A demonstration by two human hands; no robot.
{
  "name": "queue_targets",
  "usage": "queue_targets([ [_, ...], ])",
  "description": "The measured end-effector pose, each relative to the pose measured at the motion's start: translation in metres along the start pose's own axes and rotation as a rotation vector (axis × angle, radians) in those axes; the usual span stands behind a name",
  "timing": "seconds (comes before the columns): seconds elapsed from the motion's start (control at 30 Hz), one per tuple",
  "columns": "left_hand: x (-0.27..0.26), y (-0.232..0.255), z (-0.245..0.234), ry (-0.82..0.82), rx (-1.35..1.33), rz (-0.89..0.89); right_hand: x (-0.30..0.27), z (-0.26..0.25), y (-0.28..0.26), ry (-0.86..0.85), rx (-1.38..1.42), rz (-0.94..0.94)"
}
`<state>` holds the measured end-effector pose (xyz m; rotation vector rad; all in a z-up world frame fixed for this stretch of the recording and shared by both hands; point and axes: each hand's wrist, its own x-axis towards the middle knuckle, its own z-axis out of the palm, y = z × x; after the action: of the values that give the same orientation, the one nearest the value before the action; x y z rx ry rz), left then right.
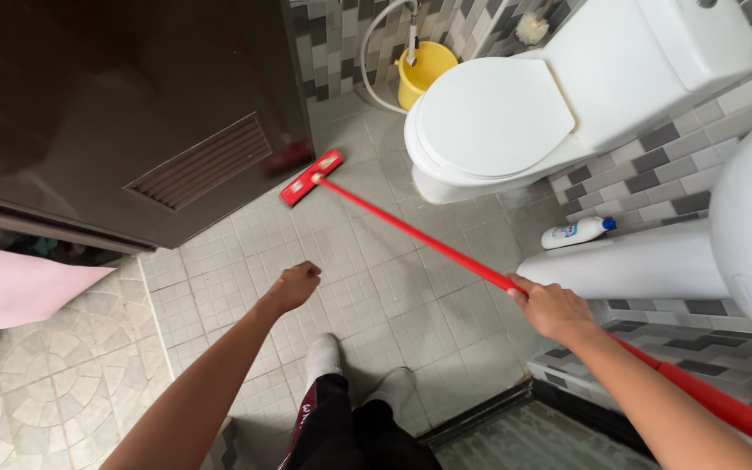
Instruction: Cleaning the bathroom including wiping the glass door, sink area, and toilet tank, then sweeping the floor.
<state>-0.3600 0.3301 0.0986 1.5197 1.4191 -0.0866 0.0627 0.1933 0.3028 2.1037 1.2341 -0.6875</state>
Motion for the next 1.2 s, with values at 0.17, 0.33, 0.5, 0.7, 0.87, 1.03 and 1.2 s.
queue_targets([
  [0.17, -0.009, 0.017, -0.005, -0.091, -0.012, -0.058, 0.018, 0.004, -0.017, 0.024, 0.097, 0.057],
  [0.33, 0.026, 0.004, 0.01, -0.078, 0.06, 0.055, 0.013, 0.015, -0.031, 0.059, 0.184, 0.031],
  [0.5, 0.044, 0.016, 0.007, -0.1, 0.104, 0.169, -0.007, 0.033, -0.054, 0.061, 0.286, 0.049],
  [0.7, 0.041, 0.052, -0.025, -0.156, 0.049, 0.115, -0.008, 0.029, -0.081, 0.087, 0.35, 0.054],
  [0.87, 0.051, 0.052, -0.034, -0.165, 0.097, 0.094, -0.005, 0.024, -0.09, 0.047, 0.318, 0.038],
  [1.03, 0.095, 0.027, -0.031, -0.15, 0.108, 0.144, -0.02, 0.055, -0.081, 0.045, 0.374, 0.025],
  [1.2, 0.095, 0.067, -0.071, -0.169, 0.243, 0.224, -0.015, 0.093, -0.094, 0.114, 0.453, 0.104],
])
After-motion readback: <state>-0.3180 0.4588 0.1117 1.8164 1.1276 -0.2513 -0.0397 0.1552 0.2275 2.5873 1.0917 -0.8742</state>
